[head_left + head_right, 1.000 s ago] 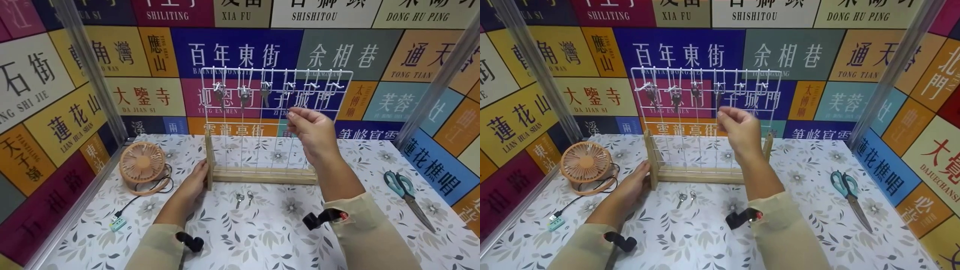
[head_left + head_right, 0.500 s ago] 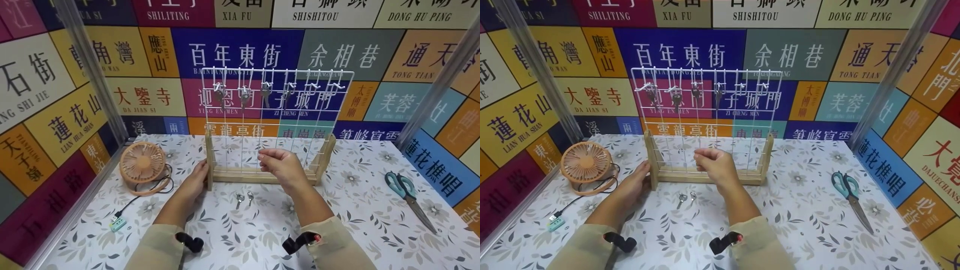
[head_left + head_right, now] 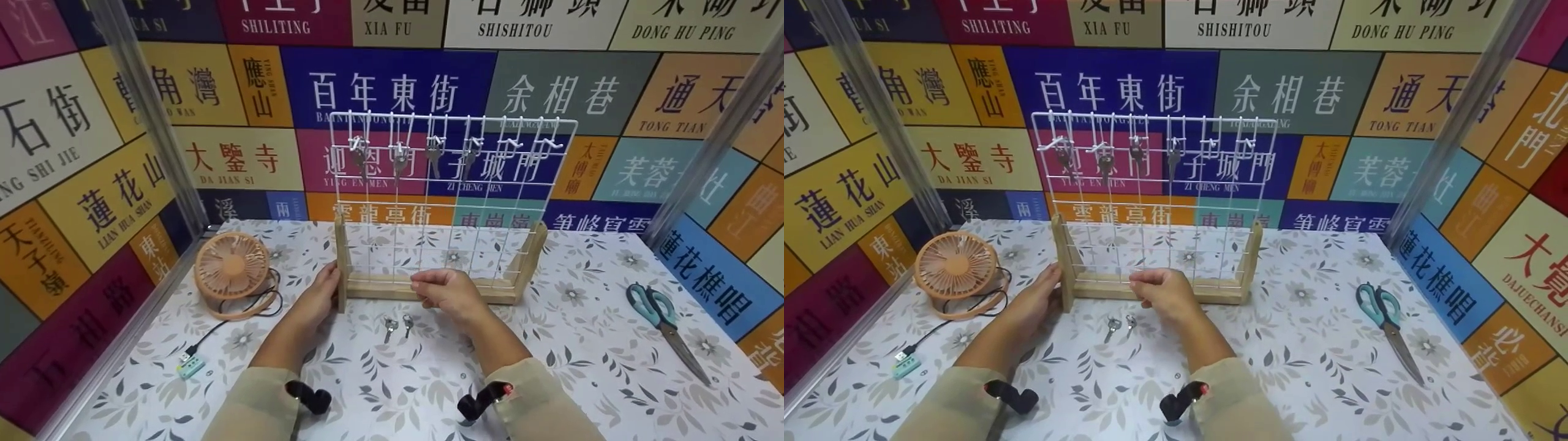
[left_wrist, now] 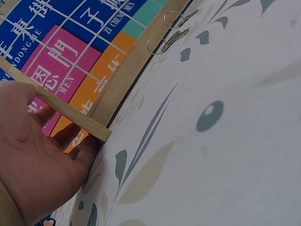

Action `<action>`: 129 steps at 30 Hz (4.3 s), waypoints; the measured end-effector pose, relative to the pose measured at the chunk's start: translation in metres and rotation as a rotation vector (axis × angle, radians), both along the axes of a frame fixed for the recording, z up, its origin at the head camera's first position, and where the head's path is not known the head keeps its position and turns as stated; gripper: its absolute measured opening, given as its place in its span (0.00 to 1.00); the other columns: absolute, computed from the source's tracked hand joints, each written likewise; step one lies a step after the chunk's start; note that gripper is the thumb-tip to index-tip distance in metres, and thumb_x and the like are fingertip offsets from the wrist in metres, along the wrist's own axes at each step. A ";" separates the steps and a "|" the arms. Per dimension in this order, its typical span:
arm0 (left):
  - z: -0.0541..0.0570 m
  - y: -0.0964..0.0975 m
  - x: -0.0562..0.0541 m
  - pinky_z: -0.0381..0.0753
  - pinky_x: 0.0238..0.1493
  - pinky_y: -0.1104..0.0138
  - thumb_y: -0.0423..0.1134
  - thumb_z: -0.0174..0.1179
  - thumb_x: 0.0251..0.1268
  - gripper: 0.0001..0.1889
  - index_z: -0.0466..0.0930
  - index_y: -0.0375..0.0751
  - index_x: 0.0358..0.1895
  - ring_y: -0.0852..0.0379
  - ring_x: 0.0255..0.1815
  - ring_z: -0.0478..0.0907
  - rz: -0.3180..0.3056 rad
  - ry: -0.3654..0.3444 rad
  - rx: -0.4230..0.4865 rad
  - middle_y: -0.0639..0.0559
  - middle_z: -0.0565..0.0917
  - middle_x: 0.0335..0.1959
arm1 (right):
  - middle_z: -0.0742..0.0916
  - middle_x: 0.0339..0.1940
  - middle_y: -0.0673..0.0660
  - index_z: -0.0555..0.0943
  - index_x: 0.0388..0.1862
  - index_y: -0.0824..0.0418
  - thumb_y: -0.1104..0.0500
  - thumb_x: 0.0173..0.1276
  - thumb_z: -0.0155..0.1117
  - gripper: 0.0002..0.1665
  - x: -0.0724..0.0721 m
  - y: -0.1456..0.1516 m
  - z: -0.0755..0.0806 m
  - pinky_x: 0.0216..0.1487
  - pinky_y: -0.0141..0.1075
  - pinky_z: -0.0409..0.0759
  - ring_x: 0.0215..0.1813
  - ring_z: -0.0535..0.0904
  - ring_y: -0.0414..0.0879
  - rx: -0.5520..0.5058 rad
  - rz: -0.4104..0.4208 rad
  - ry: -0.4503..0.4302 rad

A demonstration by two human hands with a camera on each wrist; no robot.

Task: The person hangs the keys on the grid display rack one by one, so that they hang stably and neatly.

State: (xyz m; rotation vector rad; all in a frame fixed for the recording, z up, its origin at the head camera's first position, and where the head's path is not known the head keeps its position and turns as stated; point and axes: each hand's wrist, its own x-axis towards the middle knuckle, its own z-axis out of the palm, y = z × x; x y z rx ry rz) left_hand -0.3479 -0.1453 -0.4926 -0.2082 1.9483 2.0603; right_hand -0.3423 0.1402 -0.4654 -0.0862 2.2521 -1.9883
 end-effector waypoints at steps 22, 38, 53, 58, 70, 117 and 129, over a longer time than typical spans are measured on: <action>-0.003 0.000 0.000 0.45 0.91 0.50 0.64 0.43 0.86 0.30 0.55 0.71 0.85 0.49 0.91 0.49 -0.022 0.082 -0.012 0.51 0.60 0.88 | 0.92 0.40 0.54 0.88 0.53 0.70 0.65 0.66 0.78 0.18 -0.003 0.006 -0.032 0.38 0.33 0.86 0.35 0.86 0.42 0.248 0.238 -0.056; 0.000 -0.001 0.000 0.42 0.91 0.49 0.66 0.43 0.85 0.30 0.56 0.74 0.84 0.49 0.92 0.47 -0.012 0.049 -0.029 0.54 0.59 0.89 | 0.92 0.41 0.51 0.92 0.46 0.57 0.61 0.65 0.79 0.10 -0.003 -0.001 -0.032 0.40 0.31 0.83 0.39 0.85 0.42 0.451 0.197 0.003; -0.001 0.000 0.001 0.43 0.91 0.49 0.65 0.43 0.86 0.29 0.56 0.74 0.84 0.48 0.91 0.50 -0.015 0.064 0.013 0.52 0.60 0.87 | 0.94 0.39 0.53 0.92 0.46 0.61 0.62 0.69 0.77 0.08 -0.002 0.000 -0.026 0.40 0.31 0.87 0.36 0.88 0.41 0.389 0.166 -0.007; -0.001 0.000 0.002 0.43 0.91 0.48 0.66 0.44 0.85 0.28 0.58 0.76 0.83 0.48 0.91 0.49 -0.007 0.057 -0.005 0.52 0.60 0.88 | 0.93 0.43 0.56 0.91 0.50 0.65 0.64 0.70 0.76 0.12 0.001 0.005 -0.011 0.47 0.35 0.91 0.39 0.90 0.41 0.309 0.126 -0.001; 0.002 0.000 0.003 0.42 0.91 0.48 0.67 0.44 0.84 0.29 0.58 0.79 0.83 0.49 0.92 0.48 -0.004 0.033 -0.014 0.54 0.60 0.88 | 0.94 0.47 0.55 0.90 0.55 0.63 0.60 0.73 0.75 0.15 0.014 0.026 0.052 0.52 0.35 0.90 0.45 0.91 0.43 0.179 0.050 0.137; 0.002 0.001 0.001 0.41 0.91 0.47 0.67 0.44 0.84 0.29 0.56 0.79 0.83 0.50 0.92 0.48 -0.012 0.020 -0.048 0.56 0.59 0.88 | 0.90 0.50 0.58 0.90 0.55 0.64 0.61 0.65 0.80 0.20 0.033 0.090 0.212 0.54 0.32 0.90 0.50 0.91 0.49 -0.366 -0.344 0.413; -0.001 0.000 0.001 0.41 0.91 0.48 0.67 0.43 0.85 0.30 0.55 0.76 0.84 0.50 0.92 0.46 -0.013 0.031 -0.041 0.55 0.58 0.89 | 0.89 0.52 0.57 0.87 0.59 0.66 0.60 0.67 0.79 0.23 0.025 0.087 0.206 0.56 0.32 0.89 0.53 0.90 0.48 -0.334 -0.362 0.415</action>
